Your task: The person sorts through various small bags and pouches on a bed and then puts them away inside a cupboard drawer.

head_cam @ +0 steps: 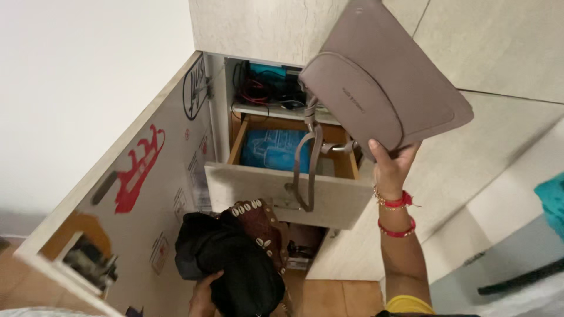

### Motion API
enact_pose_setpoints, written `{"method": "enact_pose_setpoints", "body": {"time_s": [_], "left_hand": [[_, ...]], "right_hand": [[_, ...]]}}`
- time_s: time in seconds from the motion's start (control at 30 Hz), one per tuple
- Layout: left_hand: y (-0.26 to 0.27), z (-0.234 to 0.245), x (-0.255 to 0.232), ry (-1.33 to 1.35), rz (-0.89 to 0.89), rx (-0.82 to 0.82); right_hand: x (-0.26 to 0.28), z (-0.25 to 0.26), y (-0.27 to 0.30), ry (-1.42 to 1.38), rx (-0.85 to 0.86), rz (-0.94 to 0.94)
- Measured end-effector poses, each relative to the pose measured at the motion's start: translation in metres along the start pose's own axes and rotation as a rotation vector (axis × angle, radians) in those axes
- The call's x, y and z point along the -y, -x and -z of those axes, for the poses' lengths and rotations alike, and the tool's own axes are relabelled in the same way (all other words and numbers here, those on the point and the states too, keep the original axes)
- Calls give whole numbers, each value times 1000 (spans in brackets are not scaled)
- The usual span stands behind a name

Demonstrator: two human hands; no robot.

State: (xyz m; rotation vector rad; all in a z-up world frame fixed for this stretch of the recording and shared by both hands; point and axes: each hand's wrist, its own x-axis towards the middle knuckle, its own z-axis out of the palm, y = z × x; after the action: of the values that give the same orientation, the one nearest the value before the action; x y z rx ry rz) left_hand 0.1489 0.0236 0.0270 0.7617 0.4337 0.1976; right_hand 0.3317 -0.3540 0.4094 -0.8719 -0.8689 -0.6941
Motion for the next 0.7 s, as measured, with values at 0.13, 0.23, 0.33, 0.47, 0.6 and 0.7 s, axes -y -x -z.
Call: {"method": "enact_pose_setpoints", "body": {"time_s": [0.13, 0.23, 0.33, 0.47, 0.6, 0.7], "left_hand": [[-59, -26, -28, -72, -74, -38], [-94, -36, -48, -162, -137, -35], [-127, -46, -65, -221, -192, -16], [-158, -63, -99, -295, -224, 15], [-192, -90, -125, -333, -230, 68], [-217, -110, -141, -346, -281, 113]], "right_hand": [[-52, 16, -62, 528, 248, 10], [-82, 19, -90, 865, 399, 19], [-109, 22, -108, 1062, 526, 142], [-144, 27, -120, 1371, 594, -5], [-179, 30, -133, 1500, 666, -278], [-220, 35, -148, 1605, 736, -278]]}}
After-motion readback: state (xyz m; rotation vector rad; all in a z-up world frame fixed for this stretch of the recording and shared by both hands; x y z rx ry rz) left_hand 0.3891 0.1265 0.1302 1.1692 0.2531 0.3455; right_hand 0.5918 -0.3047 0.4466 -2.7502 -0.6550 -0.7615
